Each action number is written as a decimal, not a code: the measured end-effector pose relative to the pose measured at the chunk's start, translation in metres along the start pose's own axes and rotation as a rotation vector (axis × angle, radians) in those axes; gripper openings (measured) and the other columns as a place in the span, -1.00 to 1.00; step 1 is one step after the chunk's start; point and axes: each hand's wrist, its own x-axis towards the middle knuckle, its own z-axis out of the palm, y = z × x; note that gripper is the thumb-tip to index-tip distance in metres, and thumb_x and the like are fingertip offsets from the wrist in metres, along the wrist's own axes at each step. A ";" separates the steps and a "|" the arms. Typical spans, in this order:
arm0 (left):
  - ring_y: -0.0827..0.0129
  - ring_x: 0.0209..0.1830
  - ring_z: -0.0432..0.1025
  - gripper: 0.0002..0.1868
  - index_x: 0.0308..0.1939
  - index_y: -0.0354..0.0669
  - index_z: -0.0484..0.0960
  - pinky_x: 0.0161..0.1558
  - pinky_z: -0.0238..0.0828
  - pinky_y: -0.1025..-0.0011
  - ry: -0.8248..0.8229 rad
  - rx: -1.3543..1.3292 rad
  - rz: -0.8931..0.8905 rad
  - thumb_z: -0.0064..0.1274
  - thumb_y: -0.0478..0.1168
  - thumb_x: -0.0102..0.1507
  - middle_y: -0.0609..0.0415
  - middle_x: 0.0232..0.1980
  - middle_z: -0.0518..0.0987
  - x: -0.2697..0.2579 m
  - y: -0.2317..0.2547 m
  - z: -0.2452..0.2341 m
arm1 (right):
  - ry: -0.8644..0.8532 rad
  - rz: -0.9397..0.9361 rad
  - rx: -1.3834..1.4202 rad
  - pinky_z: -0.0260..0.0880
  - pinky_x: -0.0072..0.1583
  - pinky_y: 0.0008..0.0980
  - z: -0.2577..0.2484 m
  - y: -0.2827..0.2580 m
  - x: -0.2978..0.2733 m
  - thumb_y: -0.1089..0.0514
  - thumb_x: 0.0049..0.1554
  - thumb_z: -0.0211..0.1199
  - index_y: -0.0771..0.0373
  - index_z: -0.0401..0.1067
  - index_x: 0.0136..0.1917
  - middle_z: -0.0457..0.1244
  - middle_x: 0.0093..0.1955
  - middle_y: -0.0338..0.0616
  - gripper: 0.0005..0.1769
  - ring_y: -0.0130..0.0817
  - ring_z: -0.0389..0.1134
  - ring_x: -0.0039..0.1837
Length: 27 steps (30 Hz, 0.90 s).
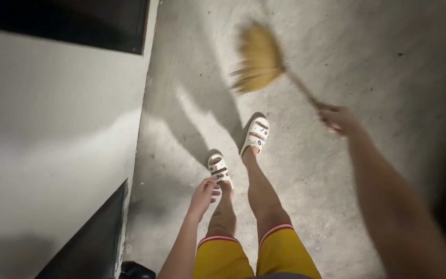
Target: Sweeping a concrete floor with a broom.
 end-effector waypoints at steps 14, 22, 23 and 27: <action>0.49 -0.04 0.56 -0.49 0.34 -0.09 0.43 -0.10 0.44 0.45 0.079 -0.105 -0.008 -0.18 0.02 0.37 0.18 0.12 0.62 0.026 0.123 0.090 | -0.089 -0.309 -0.047 0.37 0.08 -0.07 0.189 0.058 -0.265 -0.09 0.13 0.10 0.14 0.22 0.48 0.41 -0.08 0.17 -0.32 0.00 0.46 0.01; 0.32 0.17 0.49 -0.45 0.37 -0.14 0.41 0.06 0.37 0.30 0.299 -0.100 -0.108 -0.18 0.08 0.40 0.07 0.26 0.56 0.046 0.115 0.042 | -0.343 -0.844 -0.398 0.39 0.15 -0.06 0.393 0.062 0.152 0.03 0.18 0.22 0.17 0.50 0.27 0.40 0.12 0.12 -0.59 0.00 0.43 0.15; 0.32 0.17 0.49 -0.45 0.37 -0.14 0.41 0.06 0.37 0.30 0.311 -0.094 -0.109 -0.18 0.08 0.40 0.07 0.26 0.56 0.046 0.128 0.045 | -0.351 -0.850 -0.388 0.39 0.15 -0.06 0.344 0.036 0.171 0.03 0.18 0.22 0.17 0.50 0.27 0.40 0.12 0.12 -0.59 0.00 0.43 0.15; 0.32 0.14 0.52 -0.48 0.37 -0.07 0.44 0.08 0.41 0.38 0.133 -0.054 0.053 -0.18 0.04 0.38 0.04 0.25 0.59 0.048 0.160 0.078 | -0.294 -0.442 -0.068 0.42 0.13 -0.17 0.098 -0.049 0.180 0.13 0.09 0.26 -0.05 0.48 0.32 0.39 0.23 -0.16 -0.51 -0.23 0.41 0.15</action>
